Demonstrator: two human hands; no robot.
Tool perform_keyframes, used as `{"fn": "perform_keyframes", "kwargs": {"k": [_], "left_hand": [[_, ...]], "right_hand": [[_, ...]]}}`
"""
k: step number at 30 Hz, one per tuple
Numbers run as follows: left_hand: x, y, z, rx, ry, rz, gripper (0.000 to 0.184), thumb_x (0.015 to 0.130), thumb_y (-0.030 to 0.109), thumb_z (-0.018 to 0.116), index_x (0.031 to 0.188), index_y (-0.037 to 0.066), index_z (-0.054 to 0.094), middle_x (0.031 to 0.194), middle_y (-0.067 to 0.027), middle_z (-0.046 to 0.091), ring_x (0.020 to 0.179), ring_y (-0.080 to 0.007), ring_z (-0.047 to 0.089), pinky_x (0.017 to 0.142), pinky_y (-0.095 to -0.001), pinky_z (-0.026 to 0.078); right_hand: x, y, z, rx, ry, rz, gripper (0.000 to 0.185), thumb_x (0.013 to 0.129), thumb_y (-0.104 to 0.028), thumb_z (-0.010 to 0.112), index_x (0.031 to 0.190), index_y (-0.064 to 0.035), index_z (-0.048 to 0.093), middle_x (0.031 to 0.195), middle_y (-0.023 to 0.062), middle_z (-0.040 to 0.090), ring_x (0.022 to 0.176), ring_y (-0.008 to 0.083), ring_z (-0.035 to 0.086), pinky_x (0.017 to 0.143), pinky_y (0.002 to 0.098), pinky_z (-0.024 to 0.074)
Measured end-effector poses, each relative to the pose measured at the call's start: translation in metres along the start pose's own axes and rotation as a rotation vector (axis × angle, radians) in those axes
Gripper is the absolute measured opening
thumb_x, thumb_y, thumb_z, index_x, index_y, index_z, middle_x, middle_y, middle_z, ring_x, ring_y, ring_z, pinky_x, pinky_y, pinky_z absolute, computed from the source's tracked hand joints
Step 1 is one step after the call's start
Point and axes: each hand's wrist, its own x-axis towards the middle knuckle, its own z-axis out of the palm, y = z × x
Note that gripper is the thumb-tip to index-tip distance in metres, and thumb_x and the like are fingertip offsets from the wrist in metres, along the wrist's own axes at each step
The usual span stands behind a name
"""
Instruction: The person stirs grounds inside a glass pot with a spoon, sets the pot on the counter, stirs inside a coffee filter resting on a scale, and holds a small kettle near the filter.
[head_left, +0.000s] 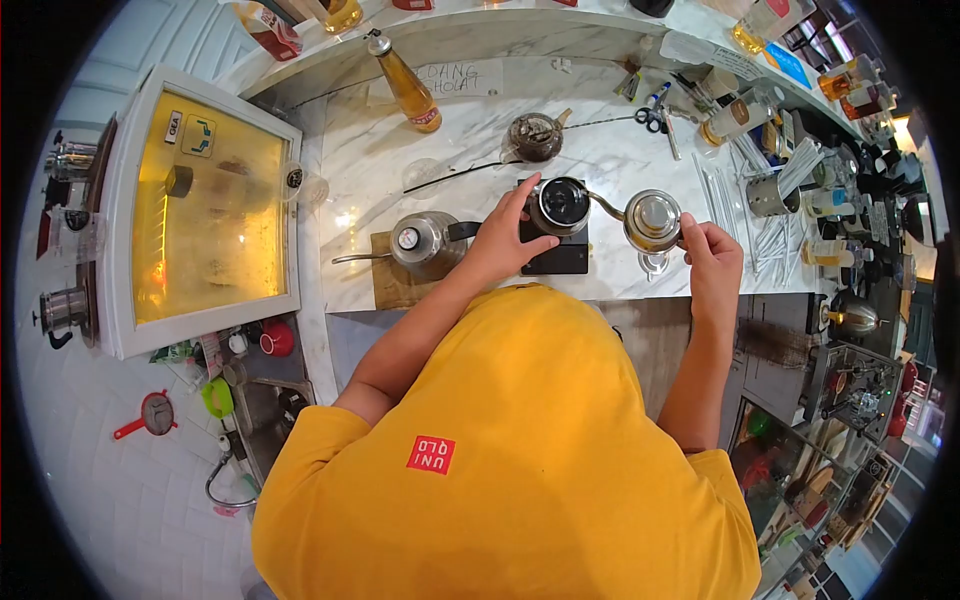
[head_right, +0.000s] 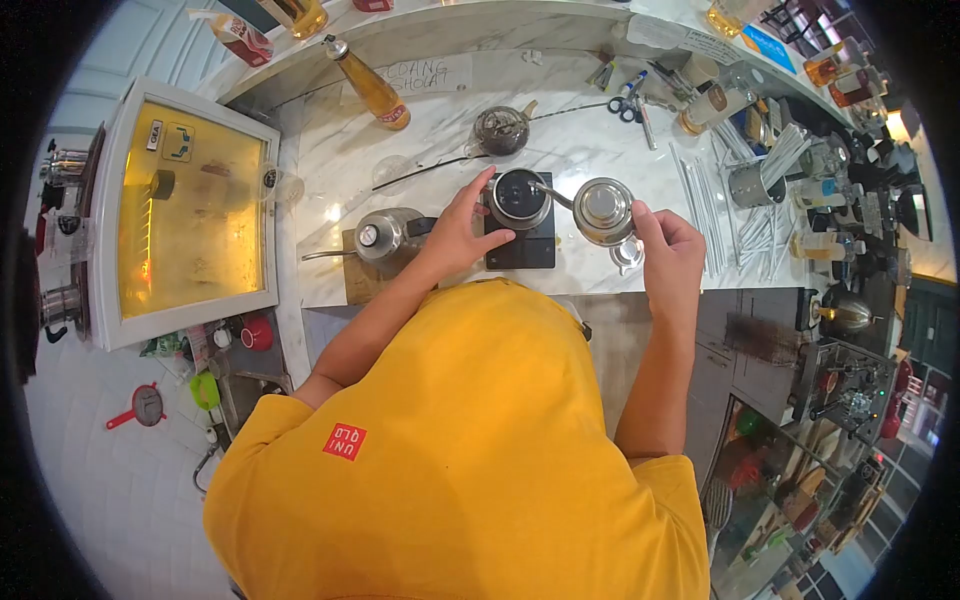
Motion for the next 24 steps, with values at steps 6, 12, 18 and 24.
{"fn": "perform_keyframes", "kwargs": {"k": [6, 12, 18, 24], "left_hand": [[0.000, 0.003, 0.000, 0.000, 0.000, -0.014, 0.103, 0.076, 0.026, 0.088, 0.160, 0.015, 0.028, 0.144, -0.0204, 0.050, 0.107, -0.0295, 0.065, 0.097, -0.0406, 0.051], [-0.003, 0.002, 0.001, -0.007, 0.023, -0.009, 0.102, 0.078, 0.026, 0.087, 0.160, 0.016, 0.027, 0.144, -0.0200, 0.050, 0.108, -0.0313, 0.064, 0.097, -0.0408, 0.052], [-0.003, 0.001, 0.003, -0.006, 0.034, 0.010, 0.102, 0.078, 0.025, 0.087, 0.160, 0.018, 0.027, 0.145, -0.0200, 0.050, 0.111, -0.0328, 0.064, 0.097, -0.0407, 0.052], [-0.003, 0.001, 0.003, -0.014, 0.028, -0.007, 0.103, 0.077, 0.027, 0.087, 0.161, 0.017, 0.027, 0.145, -0.0196, 0.050, 0.109, -0.0301, 0.064, 0.098, -0.0410, 0.051]], "right_hand": [[0.002, -0.003, -0.004, -0.193, 0.006, -0.067, 0.034, 0.096, -0.029, 0.073, 0.079, 0.0010, 0.071, 0.067, -0.0039, 0.058, 0.063, 0.0042, 0.044, 0.057, 0.0238, 0.0336], [0.004, -0.002, 0.008, -0.294, 0.001, -0.153, 0.037, 0.095, -0.030, 0.073, 0.078, 0.0027, 0.069, 0.063, -0.0035, 0.052, 0.060, 0.0049, 0.042, 0.054, 0.0252, 0.0330], [0.011, -0.001, 0.005, -0.196, -0.050, -0.056, 0.034, 0.096, -0.030, 0.074, 0.081, 0.0001, 0.071, 0.069, -0.0048, 0.059, 0.063, 0.0019, 0.041, 0.057, 0.0220, 0.0316], [0.011, -0.002, -0.002, -0.020, -0.042, -0.048, 0.033, 0.095, -0.031, 0.075, 0.079, -0.0022, 0.071, 0.070, -0.0046, 0.060, 0.062, 0.0026, 0.041, 0.058, 0.0215, 0.0316]]}}
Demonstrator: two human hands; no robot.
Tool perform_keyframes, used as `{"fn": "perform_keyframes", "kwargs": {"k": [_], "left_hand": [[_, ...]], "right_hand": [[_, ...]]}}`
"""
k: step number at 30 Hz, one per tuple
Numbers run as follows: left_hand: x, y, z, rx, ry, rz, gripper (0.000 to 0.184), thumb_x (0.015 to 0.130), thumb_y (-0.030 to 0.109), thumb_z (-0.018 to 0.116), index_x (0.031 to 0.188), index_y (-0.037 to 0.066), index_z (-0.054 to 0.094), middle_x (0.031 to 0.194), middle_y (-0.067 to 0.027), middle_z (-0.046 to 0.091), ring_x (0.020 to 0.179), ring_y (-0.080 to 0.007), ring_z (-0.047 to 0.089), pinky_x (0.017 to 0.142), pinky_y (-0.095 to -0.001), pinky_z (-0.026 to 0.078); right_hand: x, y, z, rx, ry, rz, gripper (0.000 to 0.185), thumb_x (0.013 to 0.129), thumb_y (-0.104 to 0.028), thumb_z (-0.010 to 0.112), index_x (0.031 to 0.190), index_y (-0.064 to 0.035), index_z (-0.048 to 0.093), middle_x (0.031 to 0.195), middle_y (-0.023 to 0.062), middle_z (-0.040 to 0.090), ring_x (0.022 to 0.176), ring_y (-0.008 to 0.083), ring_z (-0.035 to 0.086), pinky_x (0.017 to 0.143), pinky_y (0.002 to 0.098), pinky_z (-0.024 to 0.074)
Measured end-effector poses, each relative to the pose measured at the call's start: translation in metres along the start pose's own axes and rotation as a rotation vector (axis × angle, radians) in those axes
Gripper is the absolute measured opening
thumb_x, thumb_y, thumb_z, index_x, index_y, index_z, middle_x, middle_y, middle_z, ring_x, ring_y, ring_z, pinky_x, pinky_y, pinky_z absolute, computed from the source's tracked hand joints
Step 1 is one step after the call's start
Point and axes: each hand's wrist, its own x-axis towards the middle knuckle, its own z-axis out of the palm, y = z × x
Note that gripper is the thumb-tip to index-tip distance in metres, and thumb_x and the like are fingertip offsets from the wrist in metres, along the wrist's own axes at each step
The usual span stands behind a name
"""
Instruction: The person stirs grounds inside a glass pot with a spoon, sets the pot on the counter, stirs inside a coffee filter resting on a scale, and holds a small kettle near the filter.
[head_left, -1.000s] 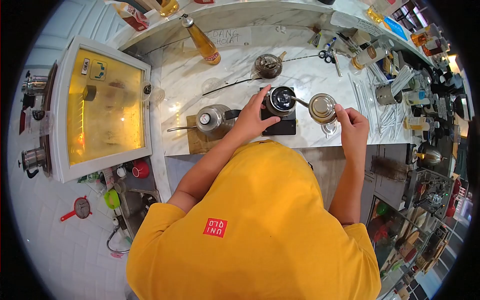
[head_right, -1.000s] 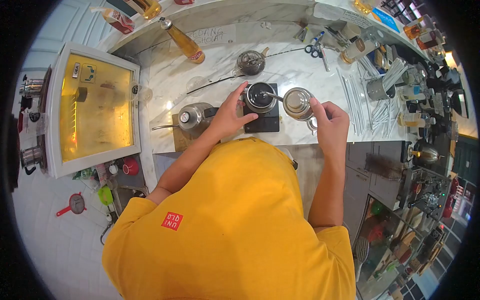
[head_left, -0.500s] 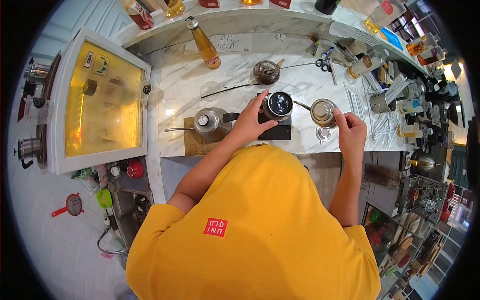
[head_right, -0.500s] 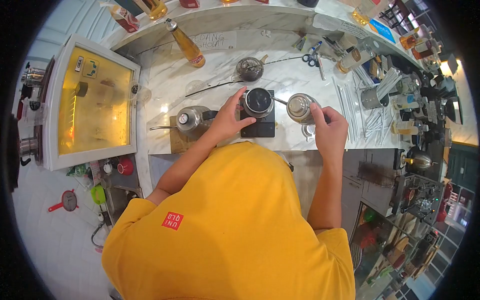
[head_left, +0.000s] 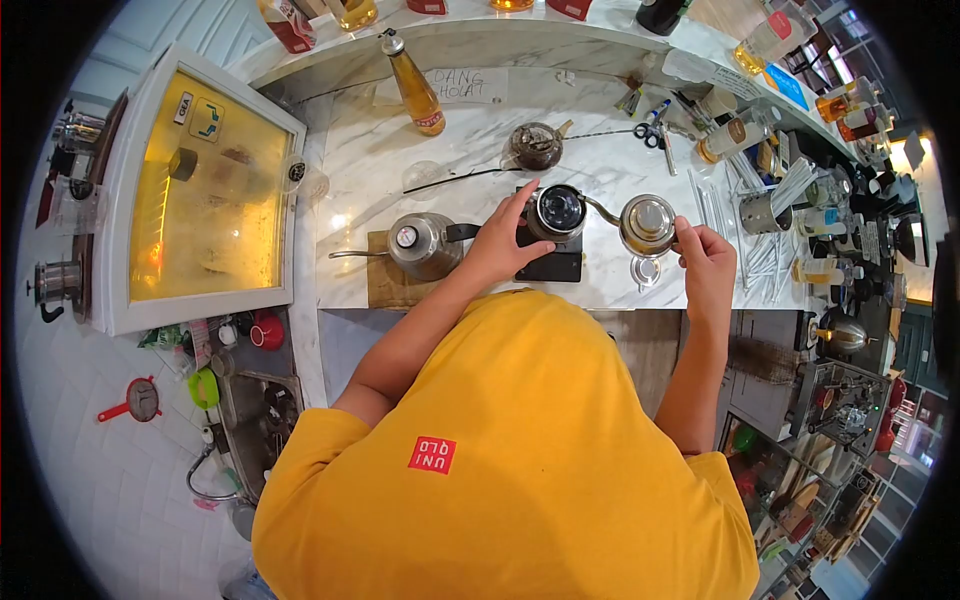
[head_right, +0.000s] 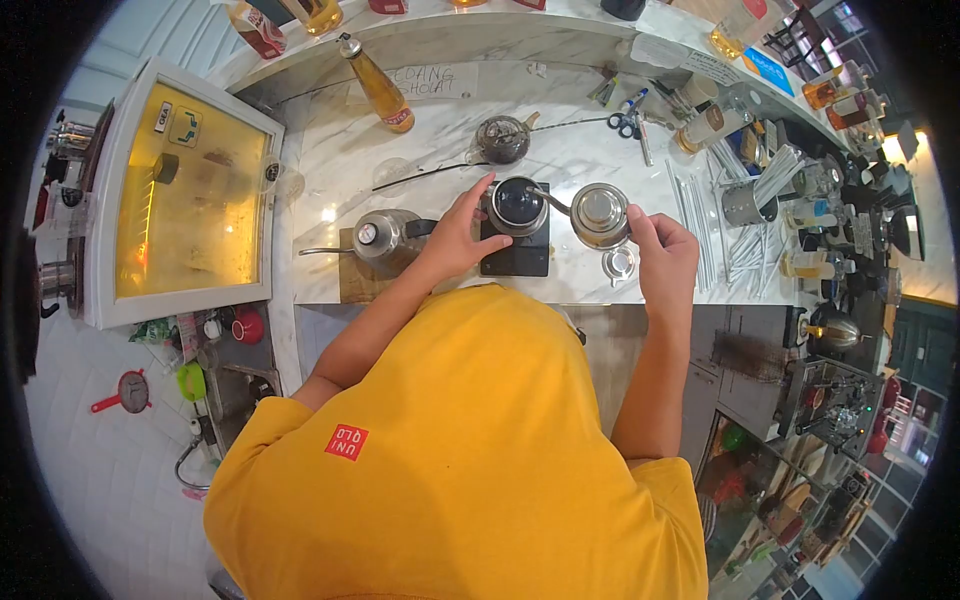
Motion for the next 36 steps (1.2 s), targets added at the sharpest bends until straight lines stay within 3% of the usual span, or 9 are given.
{"fn": "perform_keyframes", "kwargs": {"k": [5, 13, 19, 25, 32, 36], "left_hand": [[0.000, 0.000, 0.000, 0.021, 0.004, -0.002, 0.103, 0.078, 0.024, 0.087, 0.161, 0.020, 0.026, 0.145, -0.0192, 0.050, 0.110, -0.0338, 0.065, 0.096, -0.0399, 0.053], [0.000, 0.000, -0.002, 0.012, -0.009, 0.011, 0.104, 0.077, 0.025, 0.087, 0.161, 0.016, 0.026, 0.144, -0.0205, 0.051, 0.108, -0.0304, 0.064, 0.098, -0.0405, 0.051], [0.000, 0.000, -0.001, 0.011, -0.012, 0.010, 0.104, 0.077, 0.026, 0.088, 0.161, 0.016, 0.026, 0.143, -0.0205, 0.051, 0.108, -0.0302, 0.064, 0.097, -0.0406, 0.051], [0.000, -0.002, -0.002, 0.007, -0.010, 0.020, 0.105, 0.077, 0.027, 0.088, 0.161, 0.016, 0.026, 0.143, -0.0205, 0.051, 0.107, -0.0306, 0.065, 0.097, -0.0409, 0.051], [0.000, -0.004, -0.002, -0.011, -0.018, 0.014, 0.103, 0.078, 0.022, 0.087, 0.161, 0.021, 0.026, 0.145, -0.0192, 0.049, 0.111, -0.0336, 0.063, 0.096, -0.0400, 0.054], [0.001, -0.006, 0.000, -0.015, 0.000, 0.039, 0.105, 0.076, 0.025, 0.088, 0.161, 0.017, 0.026, 0.143, -0.0201, 0.051, 0.106, -0.0300, 0.064, 0.097, -0.0404, 0.051]], "right_hand": [[-0.004, -0.001, -0.004, -0.093, 0.006, -0.010, 0.032, 0.096, -0.029, 0.074, 0.080, -0.0011, 0.071, 0.069, -0.0040, 0.060, 0.062, 0.0019, 0.042, 0.056, 0.0218, 0.0316], [-0.010, 0.003, 0.018, -0.326, 0.048, -0.128, 0.036, 0.095, -0.029, 0.074, 0.082, 0.0043, 0.070, 0.063, -0.0020, 0.057, 0.059, 0.0058, 0.044, 0.054, 0.0265, 0.0341], [-0.013, -0.012, 0.021, -0.160, -0.007, -0.009, 0.033, 0.097, -0.026, 0.072, 0.080, 0.0016, 0.071, 0.066, -0.0060, 0.056, 0.061, 0.0018, 0.040, 0.054, 0.0227, 0.0291], [-0.012, -0.020, 0.007, -0.090, 0.014, -0.048, 0.035, 0.097, -0.028, 0.072, 0.079, 0.0024, 0.070, 0.067, -0.0049, 0.058, 0.063, 0.0024, 0.044, 0.056, 0.0228, 0.0329], [-0.009, -0.003, -0.002, -0.224, 0.016, -0.061, 0.037, 0.096, -0.029, 0.073, 0.080, 0.0036, 0.070, 0.066, -0.0025, 0.058, 0.063, 0.0045, 0.046, 0.056, 0.0244, 0.0354], [-0.010, 0.006, 0.005, -0.285, 0.020, -0.058, 0.037, 0.095, -0.030, 0.074, 0.080, 0.0037, 0.070, 0.063, -0.0011, 0.056, 0.061, 0.0061, 0.046, 0.055, 0.0259, 0.0358]]}}
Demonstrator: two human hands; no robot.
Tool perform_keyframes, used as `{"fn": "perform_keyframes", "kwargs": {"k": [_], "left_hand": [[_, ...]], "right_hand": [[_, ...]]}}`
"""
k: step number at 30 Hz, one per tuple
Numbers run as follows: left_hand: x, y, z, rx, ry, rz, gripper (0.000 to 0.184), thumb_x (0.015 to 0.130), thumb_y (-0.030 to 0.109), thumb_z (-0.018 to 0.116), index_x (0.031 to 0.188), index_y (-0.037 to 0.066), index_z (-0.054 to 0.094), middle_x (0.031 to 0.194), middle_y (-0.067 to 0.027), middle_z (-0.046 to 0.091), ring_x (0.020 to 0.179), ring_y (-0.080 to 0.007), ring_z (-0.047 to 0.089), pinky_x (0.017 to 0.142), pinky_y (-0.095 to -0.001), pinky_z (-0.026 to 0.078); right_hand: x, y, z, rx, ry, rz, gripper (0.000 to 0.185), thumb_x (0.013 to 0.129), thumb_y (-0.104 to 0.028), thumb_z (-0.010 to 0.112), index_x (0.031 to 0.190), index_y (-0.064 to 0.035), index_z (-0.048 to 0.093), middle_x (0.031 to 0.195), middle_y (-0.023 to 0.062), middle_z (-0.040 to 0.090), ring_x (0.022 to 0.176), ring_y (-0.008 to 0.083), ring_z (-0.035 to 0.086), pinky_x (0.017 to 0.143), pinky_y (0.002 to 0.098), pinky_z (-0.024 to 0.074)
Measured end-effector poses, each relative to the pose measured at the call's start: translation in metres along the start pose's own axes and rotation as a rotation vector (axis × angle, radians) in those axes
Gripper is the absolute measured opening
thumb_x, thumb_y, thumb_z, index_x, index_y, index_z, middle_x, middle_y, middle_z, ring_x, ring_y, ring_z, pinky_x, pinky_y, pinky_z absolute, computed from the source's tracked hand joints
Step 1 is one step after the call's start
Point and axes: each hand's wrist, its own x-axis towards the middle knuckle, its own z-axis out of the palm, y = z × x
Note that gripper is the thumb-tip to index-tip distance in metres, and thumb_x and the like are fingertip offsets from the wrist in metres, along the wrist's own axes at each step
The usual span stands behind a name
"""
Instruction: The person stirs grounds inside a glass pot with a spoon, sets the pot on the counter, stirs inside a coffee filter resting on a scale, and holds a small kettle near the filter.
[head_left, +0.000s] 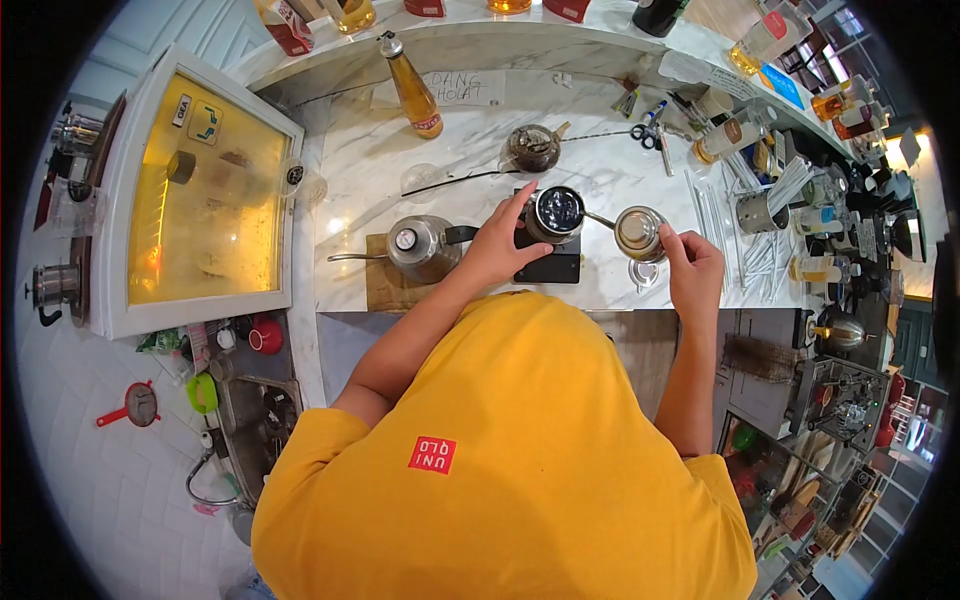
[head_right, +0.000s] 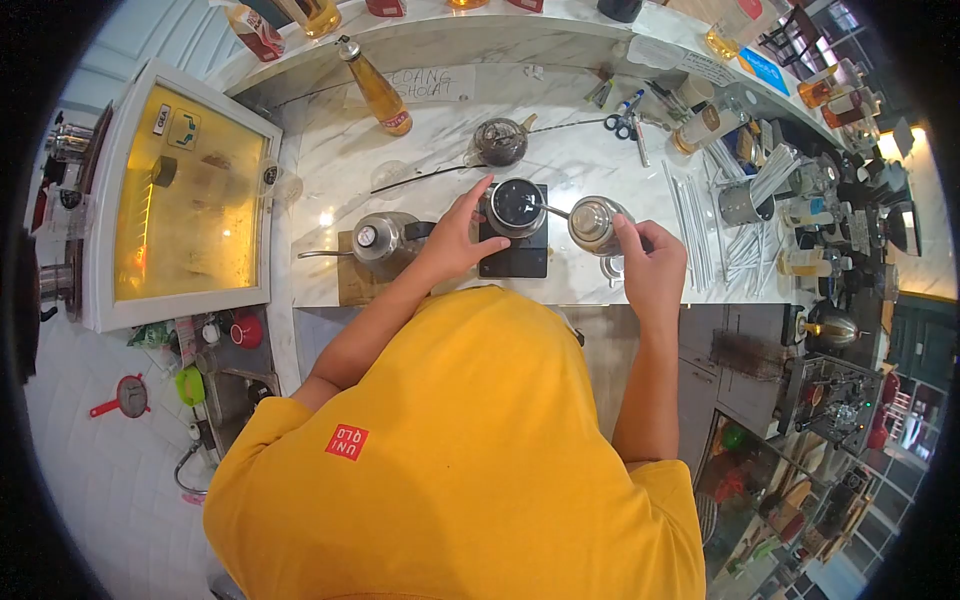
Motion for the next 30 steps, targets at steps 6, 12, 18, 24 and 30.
{"fn": "perform_keyframes", "kwargs": {"k": [6, 12, 18, 24, 30], "left_hand": [[0.000, 0.001, 0.000, 0.009, -0.012, -0.026, 0.106, 0.077, 0.025, 0.088, 0.162, 0.017, 0.025, 0.144, -0.0201, 0.051, 0.106, -0.0302, 0.064, 0.097, -0.0405, 0.051], [-0.001, 0.004, -0.002, 0.014, -0.013, -0.019, 0.104, 0.078, 0.024, 0.087, 0.162, 0.021, 0.025, 0.145, -0.0193, 0.049, 0.109, -0.0332, 0.063, 0.096, -0.0407, 0.053], [0.000, 0.002, 0.000, 0.028, -0.010, -0.024, 0.105, 0.077, 0.025, 0.087, 0.162, 0.019, 0.025, 0.144, -0.0196, 0.050, 0.106, -0.0319, 0.064, 0.095, -0.0404, 0.053], [-0.001, 0.004, -0.001, 0.020, -0.024, -0.036, 0.106, 0.077, 0.025, 0.087, 0.162, 0.016, 0.024, 0.145, -0.0208, 0.050, 0.107, -0.0303, 0.063, 0.097, -0.0401, 0.051], [-0.001, 0.005, -0.002, 0.012, -0.024, -0.034, 0.106, 0.077, 0.024, 0.087, 0.162, 0.016, 0.023, 0.145, -0.0212, 0.050, 0.107, -0.0305, 0.063, 0.097, -0.0407, 0.051]], "right_hand": [[-0.005, -0.019, 0.013, -0.023, 0.009, -0.018, 0.037, 0.095, -0.030, 0.074, 0.080, 0.0037, 0.070, 0.062, -0.0004, 0.056, 0.060, 0.0062, 0.045, 0.054, 0.0265, 0.0351], [0.009, -0.002, -0.003, 0.168, -0.020, 0.034, 0.037, 0.095, -0.032, 0.073, 0.081, 0.0025, 0.071, 0.068, -0.0024, 0.060, 0.066, 0.0046, 0.049, 0.059, 0.0244, 0.0363], [0.010, 0.008, -0.019, 0.247, -0.022, 0.062, 0.035, 0.096, -0.030, 0.073, 0.081, 0.0020, 0.071, 0.071, -0.0031, 0.061, 0.067, 0.0044, 0.048, 0.061, 0.0227, 0.0359], [0.006, 0.004, -0.007, 0.117, -0.004, -0.022, 0.035, 0.096, -0.027, 0.073, 0.080, 0.0033, 0.070, 0.065, -0.0034, 0.058, 0.063, 0.0042, 0.044, 0.056, 0.0250, 0.0339], [0.000, -0.005, 0.008, -0.027, 0.018, -0.060, 0.033, 0.097, -0.027, 0.073, 0.082, 0.0028, 0.072, 0.066, -0.0041, 0.058, 0.062, 0.0022, 0.045, 0.054, 0.0226, 0.0335]]}}
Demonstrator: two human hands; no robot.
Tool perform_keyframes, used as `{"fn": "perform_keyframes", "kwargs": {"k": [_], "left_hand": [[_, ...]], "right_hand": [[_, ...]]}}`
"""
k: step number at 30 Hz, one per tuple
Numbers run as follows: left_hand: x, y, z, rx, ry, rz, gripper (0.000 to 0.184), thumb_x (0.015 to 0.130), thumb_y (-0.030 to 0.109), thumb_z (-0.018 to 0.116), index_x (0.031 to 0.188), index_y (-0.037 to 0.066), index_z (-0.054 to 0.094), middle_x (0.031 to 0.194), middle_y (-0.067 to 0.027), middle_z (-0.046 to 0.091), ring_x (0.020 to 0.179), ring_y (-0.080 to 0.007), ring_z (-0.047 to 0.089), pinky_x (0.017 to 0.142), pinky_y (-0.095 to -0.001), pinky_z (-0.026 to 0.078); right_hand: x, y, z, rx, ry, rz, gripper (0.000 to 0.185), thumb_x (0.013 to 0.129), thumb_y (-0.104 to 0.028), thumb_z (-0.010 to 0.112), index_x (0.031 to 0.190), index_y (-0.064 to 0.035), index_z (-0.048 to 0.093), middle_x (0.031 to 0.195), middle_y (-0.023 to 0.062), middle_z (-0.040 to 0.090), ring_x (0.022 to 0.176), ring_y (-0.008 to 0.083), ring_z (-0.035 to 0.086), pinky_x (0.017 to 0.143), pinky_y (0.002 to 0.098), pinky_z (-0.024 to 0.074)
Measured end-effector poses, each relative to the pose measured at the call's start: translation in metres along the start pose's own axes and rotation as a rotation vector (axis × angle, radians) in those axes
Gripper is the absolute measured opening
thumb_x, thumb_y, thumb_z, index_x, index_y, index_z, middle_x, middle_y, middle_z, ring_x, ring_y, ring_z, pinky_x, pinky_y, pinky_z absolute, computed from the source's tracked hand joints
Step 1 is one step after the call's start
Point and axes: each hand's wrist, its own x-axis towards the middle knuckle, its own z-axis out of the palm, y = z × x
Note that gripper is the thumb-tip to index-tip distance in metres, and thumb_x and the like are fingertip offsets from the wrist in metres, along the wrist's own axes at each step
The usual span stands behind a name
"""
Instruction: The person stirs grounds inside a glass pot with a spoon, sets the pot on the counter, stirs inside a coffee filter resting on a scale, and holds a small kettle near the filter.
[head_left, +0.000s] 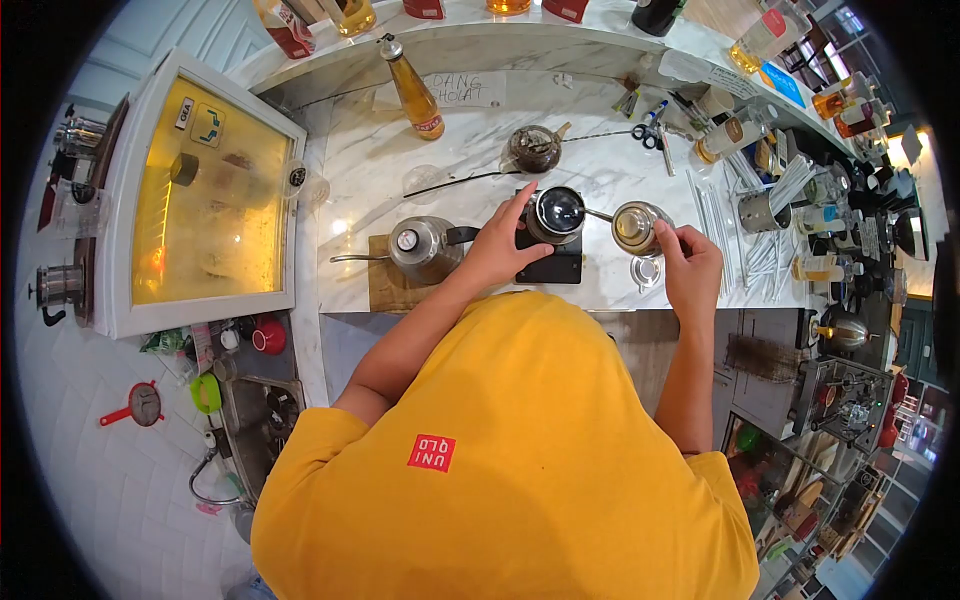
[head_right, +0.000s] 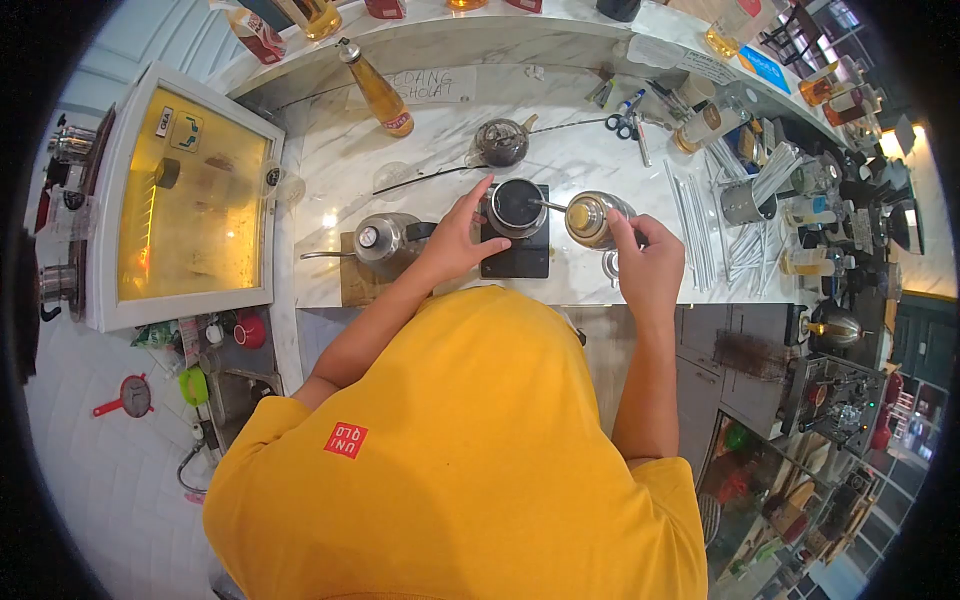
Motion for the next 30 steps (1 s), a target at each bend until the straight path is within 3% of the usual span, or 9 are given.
{"fn": "perform_keyframes", "kwargs": {"k": [5, 11, 14, 17, 21, 28, 30], "left_hand": [[0.000, -0.001, 0.001, -0.005, 0.000, 0.001, 0.107, 0.077, 0.024, 0.087, 0.162, 0.016, 0.023, 0.144, -0.0207, 0.050, 0.108, -0.0306, 0.062, 0.098, -0.0406, 0.050], [0.000, 0.000, 0.003, 0.050, 0.028, 0.043, 0.105, 0.079, 0.024, 0.086, 0.162, 0.017, 0.022, 0.144, -0.0201, 0.049, 0.115, -0.0344, 0.061, 0.100, -0.0402, 0.051], [0.002, 0.000, 0.002, 0.026, 0.016, 0.017, 0.105, 0.079, 0.023, 0.086, 0.162, 0.017, 0.022, 0.145, -0.0199, 0.049, 0.118, -0.0347, 0.061, 0.101, -0.0402, 0.051], [0.002, -0.004, 0.003, 0.004, 0.036, 0.048, 0.106, 0.079, 0.027, 0.086, 0.162, 0.014, 0.023, 0.143, -0.0201, 0.051, 0.110, -0.0307, 0.062, 0.100, -0.0406, 0.049], [0.002, -0.001, 0.001, 0.038, 0.023, 0.017, 0.103, 0.079, 0.026, 0.086, 0.162, 0.018, 0.025, 0.145, -0.0196, 0.050, 0.116, -0.0336, 0.062, 0.099, -0.0408, 0.052], [0.003, 0.000, -0.001, 0.045, 0.020, -0.020, 0.104, 0.078, 0.029, 0.087, 0.161, 0.015, 0.026, 0.142, -0.0196, 0.053, 0.108, -0.0298, 0.063, 0.097, -0.0398, 0.051], [0.002, -0.001, 0.001, 0.051, 0.030, 0.000, 0.104, 0.079, 0.030, 0.086, 0.162, 0.013, 0.026, 0.141, -0.0196, 0.053, 0.106, -0.0281, 0.062, 0.097, -0.0393, 0.050]], "right_hand": [[-0.003, -0.013, 0.004, -0.094, -0.003, -0.044, 0.032, 0.098, -0.025, 0.072, 0.081, 0.0029, 0.071, 0.066, -0.0041, 0.057, 0.062, 0.0021, 0.044, 0.054, 0.0226, 0.0326], [0.003, -0.001, -0.003, 0.188, -0.053, 0.154, 0.037, 0.096, -0.031, 0.072, 0.080, 0.0024, 0.071, 0.065, -0.0035, 0.056, 0.061, 0.0043, 0.046, 0.055, 0.0248, 0.0341], [0.000, 0.006, -0.005, 0.352, -0.062, 0.255, 0.033, 0.098, -0.029, 0.069, 0.076, -0.0051, 0.065, 0.069, -0.0050, 0.054, 0.062, 0.0042, 0.043, 0.057, 0.0238, 0.0343], [-0.006, 0.011, -0.014, 0.527, -0.112, 0.303, 0.028, 0.099, -0.026, 0.067, 0.078, -0.0085, 0.062, 0.071, -0.0054, 0.053, 0.063, 0.0047, 0.044, 0.059, 0.0239, 0.0365], [-0.020, 0.012, -0.018, 0.633, -0.177, 0.337, 0.020, 0.101, -0.020, 0.062, 0.084, -0.0092, 0.061, 0.075, -0.0052, 0.054, 0.068, 0.0051, 0.046, 0.065, 0.0244, 0.0394], [-0.042, 0.022, -0.004, 0.622, -0.199, 0.285, 0.021, 0.098, -0.020, 0.062, 0.080, -0.0095, 0.060, 0.073, -0.0057, 0.050, 0.072, 0.0060, 0.040, 0.068, 0.0240, 0.0312], [-0.045, 0.038, 0.000, 0.658, -0.208, 0.288, 0.020, 0.101, -0.021, 0.059, 0.085, -0.0089, 0.060, 0.077, -0.0035, 0.055, 0.074, 0.0065, 0.046, 0.072, 0.0240, 0.0373]]}}
